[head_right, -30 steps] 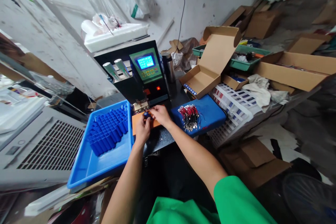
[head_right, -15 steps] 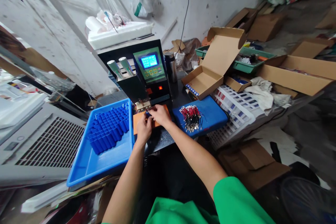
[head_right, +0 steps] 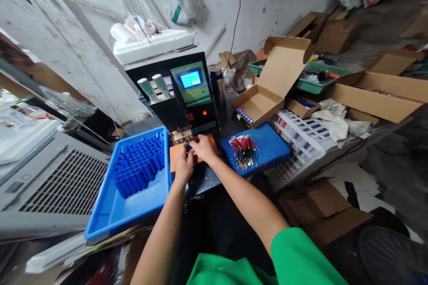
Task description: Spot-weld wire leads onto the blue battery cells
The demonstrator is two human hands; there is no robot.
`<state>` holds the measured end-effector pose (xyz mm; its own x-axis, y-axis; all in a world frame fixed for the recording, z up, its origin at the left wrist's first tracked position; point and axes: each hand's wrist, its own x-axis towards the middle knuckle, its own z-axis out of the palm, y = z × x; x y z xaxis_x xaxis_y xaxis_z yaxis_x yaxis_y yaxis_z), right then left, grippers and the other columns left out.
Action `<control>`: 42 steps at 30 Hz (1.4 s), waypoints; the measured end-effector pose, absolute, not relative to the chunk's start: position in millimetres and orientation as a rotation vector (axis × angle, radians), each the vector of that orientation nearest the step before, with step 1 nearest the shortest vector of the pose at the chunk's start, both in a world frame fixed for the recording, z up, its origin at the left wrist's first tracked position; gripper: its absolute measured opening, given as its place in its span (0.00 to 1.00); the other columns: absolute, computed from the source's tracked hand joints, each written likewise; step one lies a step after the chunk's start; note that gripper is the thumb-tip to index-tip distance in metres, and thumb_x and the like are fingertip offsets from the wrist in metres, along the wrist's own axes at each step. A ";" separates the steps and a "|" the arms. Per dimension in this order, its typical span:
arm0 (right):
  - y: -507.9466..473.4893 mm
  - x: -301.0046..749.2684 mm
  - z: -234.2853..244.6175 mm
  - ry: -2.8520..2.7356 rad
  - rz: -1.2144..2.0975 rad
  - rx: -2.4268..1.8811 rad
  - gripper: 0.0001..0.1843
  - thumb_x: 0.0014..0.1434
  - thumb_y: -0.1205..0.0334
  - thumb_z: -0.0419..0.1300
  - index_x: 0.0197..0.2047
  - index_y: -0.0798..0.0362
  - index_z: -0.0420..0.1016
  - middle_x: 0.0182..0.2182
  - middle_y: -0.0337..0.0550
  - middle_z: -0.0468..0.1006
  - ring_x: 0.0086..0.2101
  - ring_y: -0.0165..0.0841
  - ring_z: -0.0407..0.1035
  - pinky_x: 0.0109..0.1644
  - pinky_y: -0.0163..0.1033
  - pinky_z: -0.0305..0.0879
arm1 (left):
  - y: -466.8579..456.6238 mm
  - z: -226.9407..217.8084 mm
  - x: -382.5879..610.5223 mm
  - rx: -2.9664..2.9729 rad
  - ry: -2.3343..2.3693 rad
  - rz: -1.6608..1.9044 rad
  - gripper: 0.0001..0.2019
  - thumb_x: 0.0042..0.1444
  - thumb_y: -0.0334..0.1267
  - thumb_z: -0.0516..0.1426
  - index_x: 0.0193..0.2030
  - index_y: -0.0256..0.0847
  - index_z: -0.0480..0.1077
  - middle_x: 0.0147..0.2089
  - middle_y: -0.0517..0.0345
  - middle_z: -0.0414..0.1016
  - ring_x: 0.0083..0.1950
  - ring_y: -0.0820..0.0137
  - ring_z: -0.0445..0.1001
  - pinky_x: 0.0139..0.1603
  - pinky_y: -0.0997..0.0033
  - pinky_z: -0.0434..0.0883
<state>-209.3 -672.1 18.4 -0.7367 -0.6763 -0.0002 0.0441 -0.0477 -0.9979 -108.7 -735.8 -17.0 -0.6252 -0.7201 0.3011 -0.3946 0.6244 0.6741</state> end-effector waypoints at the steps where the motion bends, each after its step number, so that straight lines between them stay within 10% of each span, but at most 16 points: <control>1: -672.2 -209.2 18.9 1.722 -1.837 -0.668 0.08 0.56 0.65 0.63 0.27 0.53 0.69 0.23 0.36 0.74 0.21 0.29 0.71 0.20 0.30 0.67 | -735.9 -17.0 -108.7 0.874 -2.289 -0.765 0.15 0.65 0.42 0.51 0.54 0.42 0.71 0.41 0.49 0.79 0.42 0.61 0.77 0.44 0.64 0.69; 33: -668.2 -209.8 12.8 1.703 -1.843 -0.702 0.11 0.59 0.55 0.63 0.31 0.54 0.71 0.26 0.37 0.76 0.22 0.27 0.70 0.23 0.30 0.67 | -727.5 -2.9 -108.9 0.866 -2.286 -0.779 0.13 0.64 0.41 0.50 0.48 0.40 0.72 0.37 0.50 0.78 0.37 0.63 0.75 0.37 0.67 0.66; 42: -642.7 -202.1 31.3 2.198 -1.571 -1.161 0.07 0.61 0.58 0.62 0.35 0.51 0.78 0.36 0.47 0.83 0.39 0.38 0.77 0.43 0.37 0.69 | -728.6 -8.9 -107.0 0.832 -2.219 -0.832 0.14 0.60 0.45 0.54 0.46 0.42 0.74 0.36 0.55 0.78 0.35 0.68 0.74 0.37 0.70 0.68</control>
